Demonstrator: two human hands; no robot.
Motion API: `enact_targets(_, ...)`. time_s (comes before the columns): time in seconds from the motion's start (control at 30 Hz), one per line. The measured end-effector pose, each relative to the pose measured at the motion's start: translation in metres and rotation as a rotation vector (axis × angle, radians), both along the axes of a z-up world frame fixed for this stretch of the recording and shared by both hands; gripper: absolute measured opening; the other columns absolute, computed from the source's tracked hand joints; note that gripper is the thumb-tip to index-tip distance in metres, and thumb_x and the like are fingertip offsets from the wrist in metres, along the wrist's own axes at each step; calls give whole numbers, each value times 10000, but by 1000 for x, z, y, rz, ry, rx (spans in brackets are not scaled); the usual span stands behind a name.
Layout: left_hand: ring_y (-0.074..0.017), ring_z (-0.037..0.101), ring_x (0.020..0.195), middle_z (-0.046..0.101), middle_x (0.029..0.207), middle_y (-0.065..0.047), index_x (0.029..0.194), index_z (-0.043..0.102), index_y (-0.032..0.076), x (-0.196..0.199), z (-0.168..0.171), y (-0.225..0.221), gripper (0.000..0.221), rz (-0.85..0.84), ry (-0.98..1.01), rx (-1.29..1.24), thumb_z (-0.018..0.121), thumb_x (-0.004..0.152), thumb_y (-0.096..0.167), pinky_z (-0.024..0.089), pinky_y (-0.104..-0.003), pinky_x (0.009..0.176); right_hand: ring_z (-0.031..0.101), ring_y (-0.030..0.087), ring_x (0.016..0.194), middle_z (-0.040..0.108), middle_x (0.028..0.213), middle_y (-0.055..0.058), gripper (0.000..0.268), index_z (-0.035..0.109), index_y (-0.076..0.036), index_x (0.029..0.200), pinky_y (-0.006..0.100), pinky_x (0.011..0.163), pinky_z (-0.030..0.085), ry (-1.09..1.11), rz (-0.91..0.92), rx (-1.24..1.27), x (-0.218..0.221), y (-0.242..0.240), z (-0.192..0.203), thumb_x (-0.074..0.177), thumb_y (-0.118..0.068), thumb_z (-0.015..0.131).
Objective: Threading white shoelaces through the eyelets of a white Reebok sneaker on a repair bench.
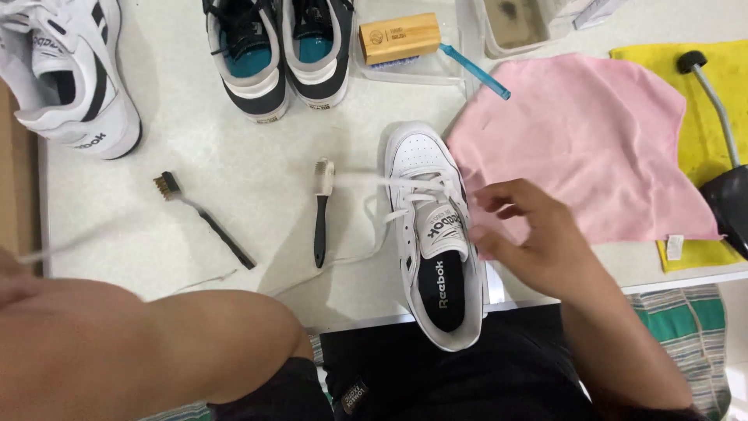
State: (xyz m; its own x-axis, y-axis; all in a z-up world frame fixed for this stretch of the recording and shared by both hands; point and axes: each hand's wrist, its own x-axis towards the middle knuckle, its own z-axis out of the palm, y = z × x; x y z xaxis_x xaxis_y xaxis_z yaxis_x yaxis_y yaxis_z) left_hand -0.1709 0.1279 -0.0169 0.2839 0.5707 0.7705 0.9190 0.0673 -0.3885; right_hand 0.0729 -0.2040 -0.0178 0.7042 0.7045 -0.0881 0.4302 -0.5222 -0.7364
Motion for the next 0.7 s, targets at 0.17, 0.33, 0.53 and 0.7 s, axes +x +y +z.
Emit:
enact_targets(0.17,-316,600,702,611,788,-81,1021,692,45,89,70,-96,263,-910,-92,-572,563,1050,273,492,-504,659,717,473,1041,703,993,322,393,677,114,1130,548,880,602,126,-49,66,-13,22,8,800,-75,775)
enact_targets(0.33,-302,552,633,451,798,-85,1097,535,26,147,69,-111,179,-1880,-85,-1217,404,977,5,467,-470,542,753,410,1006,725,926,273,352,708,101,1085,466,758,649,107,-104,-11,-13,22,9,780,-56,787)
enact_targets(0.53,-256,629,477,539,627,-64,865,542,61,174,-3,-138,97,-1820,118,-1315,615,848,0,531,-389,473,756,387,1035,754,961,252,358,725,76,1095,468,763,651,186,-148,-14,-6,12,-3,780,-85,780)
enact_targets(0.7,-270,666,551,607,646,-124,799,601,-6,177,-1,-141,105,-1719,246,-1444,592,848,-98,573,-454,549,746,396,1058,749,997,253,385,715,66,1117,492,753,655,198,-131,-27,-4,17,2,779,-107,777)
